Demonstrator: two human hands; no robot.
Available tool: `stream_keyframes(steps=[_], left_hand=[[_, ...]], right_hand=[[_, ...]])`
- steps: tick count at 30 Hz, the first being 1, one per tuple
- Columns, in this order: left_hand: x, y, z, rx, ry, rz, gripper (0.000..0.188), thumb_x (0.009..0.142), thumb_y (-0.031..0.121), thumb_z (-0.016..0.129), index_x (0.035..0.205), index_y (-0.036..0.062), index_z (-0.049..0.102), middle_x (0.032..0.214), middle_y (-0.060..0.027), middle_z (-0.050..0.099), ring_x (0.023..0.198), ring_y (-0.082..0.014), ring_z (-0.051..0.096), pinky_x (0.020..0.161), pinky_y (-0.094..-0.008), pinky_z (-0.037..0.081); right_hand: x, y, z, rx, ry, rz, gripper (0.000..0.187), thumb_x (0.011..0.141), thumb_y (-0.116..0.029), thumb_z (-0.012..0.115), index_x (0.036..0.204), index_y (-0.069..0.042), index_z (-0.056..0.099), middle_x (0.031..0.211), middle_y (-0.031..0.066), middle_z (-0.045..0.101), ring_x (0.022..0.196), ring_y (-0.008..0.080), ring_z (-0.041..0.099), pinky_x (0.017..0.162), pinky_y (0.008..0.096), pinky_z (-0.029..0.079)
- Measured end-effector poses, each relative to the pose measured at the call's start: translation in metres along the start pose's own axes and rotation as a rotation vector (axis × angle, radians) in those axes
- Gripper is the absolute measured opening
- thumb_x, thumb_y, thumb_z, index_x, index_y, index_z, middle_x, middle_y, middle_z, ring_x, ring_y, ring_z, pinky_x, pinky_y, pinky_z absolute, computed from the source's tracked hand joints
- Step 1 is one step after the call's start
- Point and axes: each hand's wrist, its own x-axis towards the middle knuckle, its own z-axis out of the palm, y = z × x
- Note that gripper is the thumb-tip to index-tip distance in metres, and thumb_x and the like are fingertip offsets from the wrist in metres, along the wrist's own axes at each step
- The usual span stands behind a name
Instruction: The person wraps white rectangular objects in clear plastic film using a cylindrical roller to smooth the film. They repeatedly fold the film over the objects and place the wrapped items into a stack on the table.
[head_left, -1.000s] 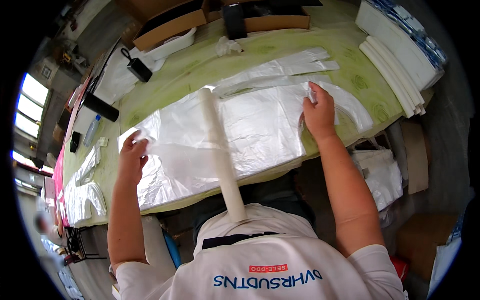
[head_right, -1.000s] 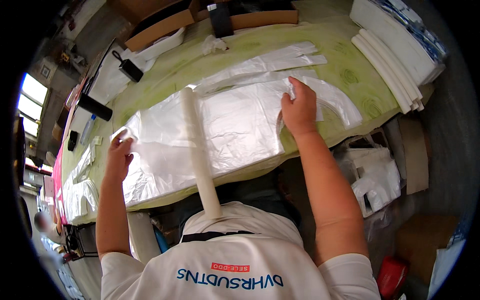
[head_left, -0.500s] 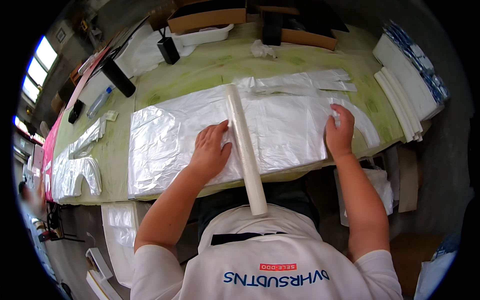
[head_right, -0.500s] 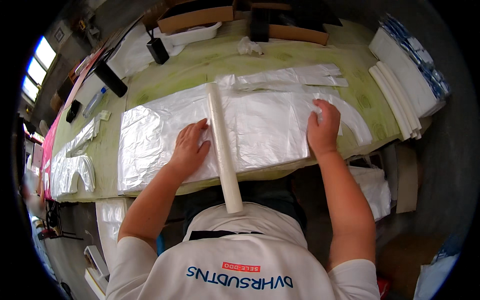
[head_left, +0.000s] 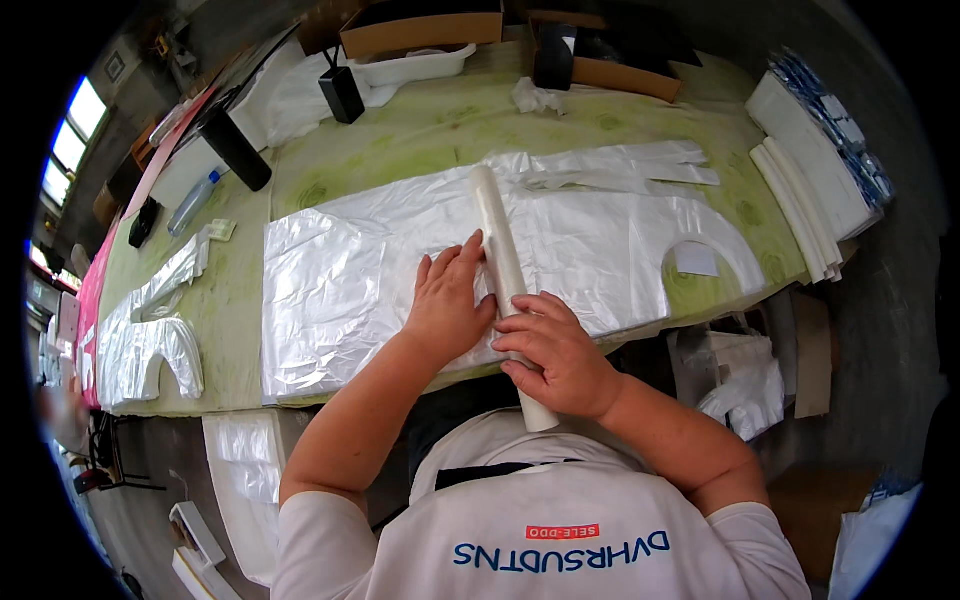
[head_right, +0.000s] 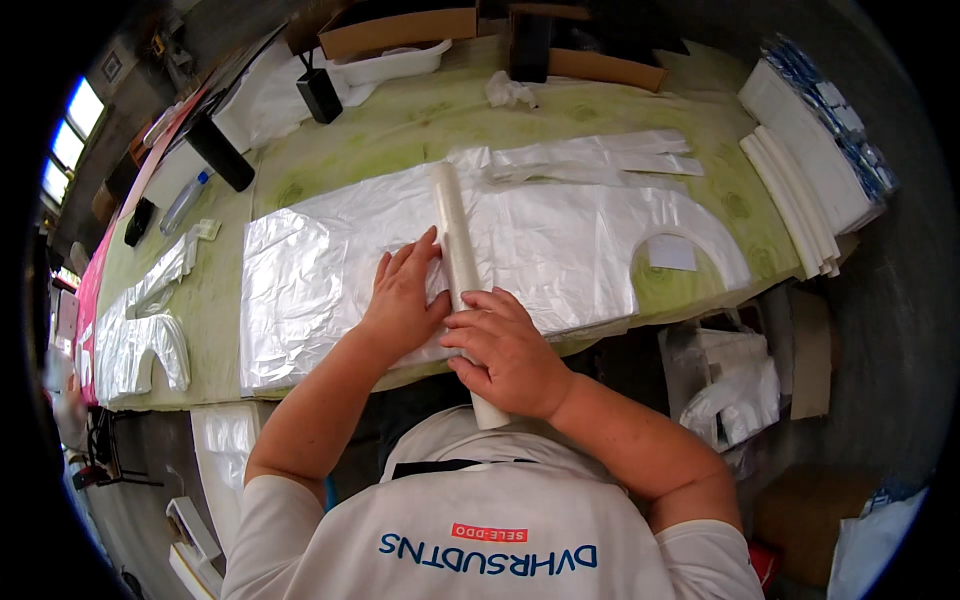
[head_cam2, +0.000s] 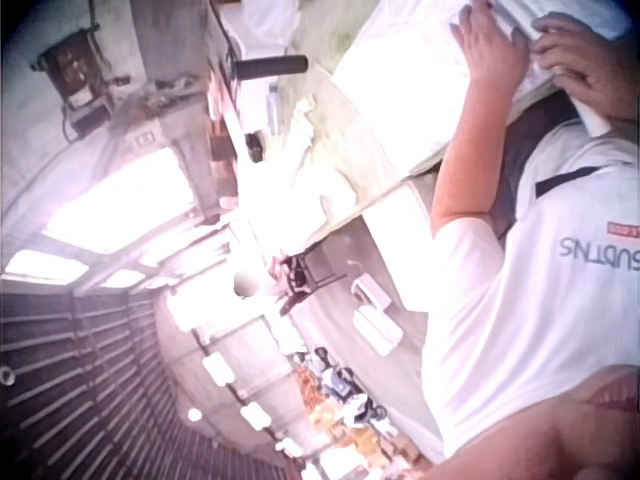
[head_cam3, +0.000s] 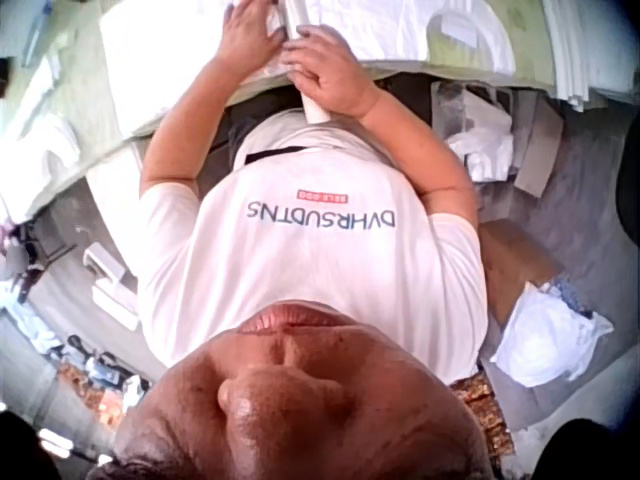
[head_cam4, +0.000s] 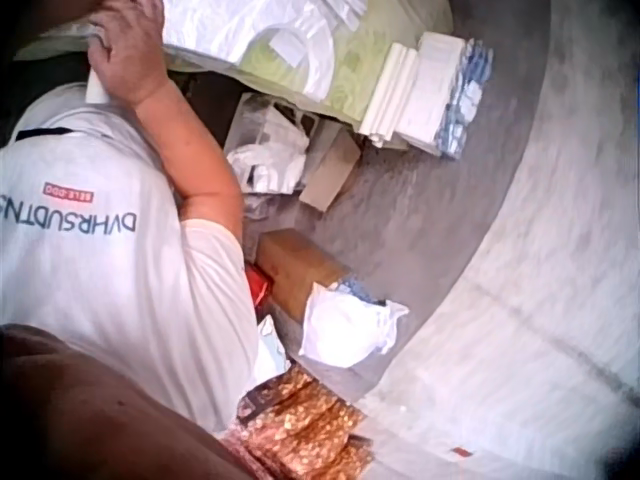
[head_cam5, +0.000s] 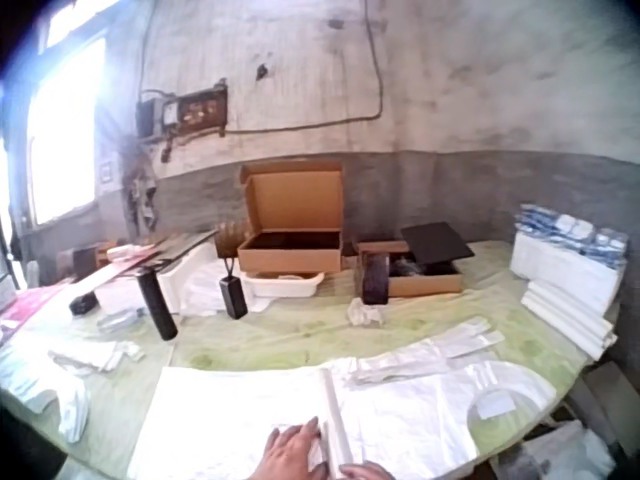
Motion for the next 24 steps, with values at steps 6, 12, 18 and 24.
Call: stream_keyframes(steps=[6, 12, 18, 24], left_hand=[[0.021, 0.005, -0.019, -0.038, 0.187, 0.43, 0.052, 0.091, 0.009, 0.063, 0.142, 0.0071, 0.054, 0.148, -0.0142, 0.051, 0.14, -0.0382, 0.043, 0.116, -0.0493, 0.034], [0.02, -0.02, -0.012, -0.094, 0.186, 0.291, 0.031, 0.092, 0.021, 0.068, 0.119, 0.006, 0.065, 0.129, -0.0107, 0.067, 0.141, -0.0402, 0.042, 0.116, -0.0485, 0.036], [-0.005, -0.021, -0.026, -0.108, 0.113, 0.27, 0.046, 0.086, 0.016, 0.069, 0.13, 0.0069, 0.061, 0.143, -0.0121, 0.056, 0.145, -0.0429, 0.038, 0.119, -0.0487, 0.033], [-0.015, -0.031, -0.028, -0.073, 0.131, 0.222, 0.044, 0.084, 0.015, 0.066, 0.127, 0.0081, 0.066, 0.144, -0.0126, 0.056, 0.145, -0.0425, 0.038, 0.116, -0.0489, 0.038]], right_hand=[[0.012, -0.01, 0.003, 0.068, -0.02, 0.0, 0.026, 0.081, -0.009, 0.072, 0.107, -0.007, 0.067, 0.108, 0.0117, 0.067, 0.116, 0.0379, 0.059, 0.103, 0.0467, 0.046], [0.03, 0.009, 0.002, -0.074, 0.093, 0.118, 0.028, 0.078, -0.001, 0.066, 0.106, -0.003, 0.064, 0.102, 0.0144, 0.065, 0.106, 0.0377, 0.06, 0.094, 0.0464, 0.048], [0.067, 0.078, 0.035, -0.363, -0.088, 0.058, 0.045, 0.087, -0.018, 0.066, 0.129, -0.003, 0.061, 0.142, 0.0181, 0.055, 0.135, 0.0383, 0.046, 0.113, 0.0515, 0.035], [0.131, 0.136, 0.031, -0.45, -0.17, 0.356, 0.053, 0.094, -0.025, 0.065, 0.141, -0.005, 0.052, 0.141, 0.0194, 0.056, 0.133, 0.0363, 0.051, 0.114, 0.0492, 0.036]])
